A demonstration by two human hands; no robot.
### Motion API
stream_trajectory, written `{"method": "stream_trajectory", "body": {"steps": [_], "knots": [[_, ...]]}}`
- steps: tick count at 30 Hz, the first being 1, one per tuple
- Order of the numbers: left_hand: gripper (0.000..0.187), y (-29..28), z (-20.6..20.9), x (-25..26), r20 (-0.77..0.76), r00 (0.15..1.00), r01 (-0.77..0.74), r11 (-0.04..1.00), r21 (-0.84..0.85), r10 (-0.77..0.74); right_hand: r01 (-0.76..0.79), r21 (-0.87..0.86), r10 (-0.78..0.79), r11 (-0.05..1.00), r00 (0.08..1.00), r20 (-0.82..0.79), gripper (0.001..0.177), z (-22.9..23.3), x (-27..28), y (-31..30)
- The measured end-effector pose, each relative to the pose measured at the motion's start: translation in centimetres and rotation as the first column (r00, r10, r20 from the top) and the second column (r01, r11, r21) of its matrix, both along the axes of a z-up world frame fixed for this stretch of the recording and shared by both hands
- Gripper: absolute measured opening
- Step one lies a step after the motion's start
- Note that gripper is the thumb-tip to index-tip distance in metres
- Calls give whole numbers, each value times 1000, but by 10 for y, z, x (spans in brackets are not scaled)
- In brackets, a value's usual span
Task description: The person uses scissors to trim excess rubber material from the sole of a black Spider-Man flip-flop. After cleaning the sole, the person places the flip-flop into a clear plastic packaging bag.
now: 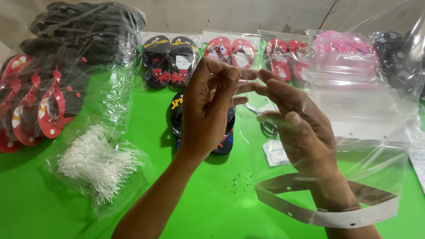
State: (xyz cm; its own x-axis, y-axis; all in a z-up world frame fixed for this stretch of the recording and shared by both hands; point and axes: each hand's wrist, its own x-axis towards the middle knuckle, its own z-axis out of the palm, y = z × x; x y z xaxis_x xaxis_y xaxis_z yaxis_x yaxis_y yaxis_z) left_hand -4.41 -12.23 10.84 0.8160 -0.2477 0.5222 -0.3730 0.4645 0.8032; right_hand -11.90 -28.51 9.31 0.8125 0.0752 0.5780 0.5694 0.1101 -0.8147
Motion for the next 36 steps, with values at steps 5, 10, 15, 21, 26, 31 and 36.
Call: {"method": "stream_trajectory", "body": {"steps": [5, 10, 15, 21, 26, 31, 36], "knots": [[22, -2, -5, 2, 6, 999, 49, 999, -23, -49, -59, 136, 83, 989, 980, -179, 68, 5, -2, 1], [22, -2, -4, -1, -34, 999, 11, 999, 33, -10, 67, 335, 11, 940, 974, -225, 41, -4, 2, -5], [21, -4, -5, 0, 53, 997, 58, 997, -59, -55, -120, 324, 219, 938, 932, -290, 75, 1, 3, -4], [22, 4, 2, 2, 3, 998, -62, 998, 15, 62, -34, 112, 63, 993, 962, -266, 29, -3, -7, -4], [22, 4, 2, 5, 4, 999, -32, 998, -48, 32, -81, -51, 73, 995, 985, -154, 48, 6, -8, 1], [17, 8, 15, 10, 140, 978, -135, 983, -122, 151, -33, -153, 14, 988, 992, -122, 31, -1, -9, -1], [27, 6, 46, 6, 163, 969, -182, 982, -50, 188, -192, -248, 114, 949, 948, -298, 40, 30, -26, 9]]}}
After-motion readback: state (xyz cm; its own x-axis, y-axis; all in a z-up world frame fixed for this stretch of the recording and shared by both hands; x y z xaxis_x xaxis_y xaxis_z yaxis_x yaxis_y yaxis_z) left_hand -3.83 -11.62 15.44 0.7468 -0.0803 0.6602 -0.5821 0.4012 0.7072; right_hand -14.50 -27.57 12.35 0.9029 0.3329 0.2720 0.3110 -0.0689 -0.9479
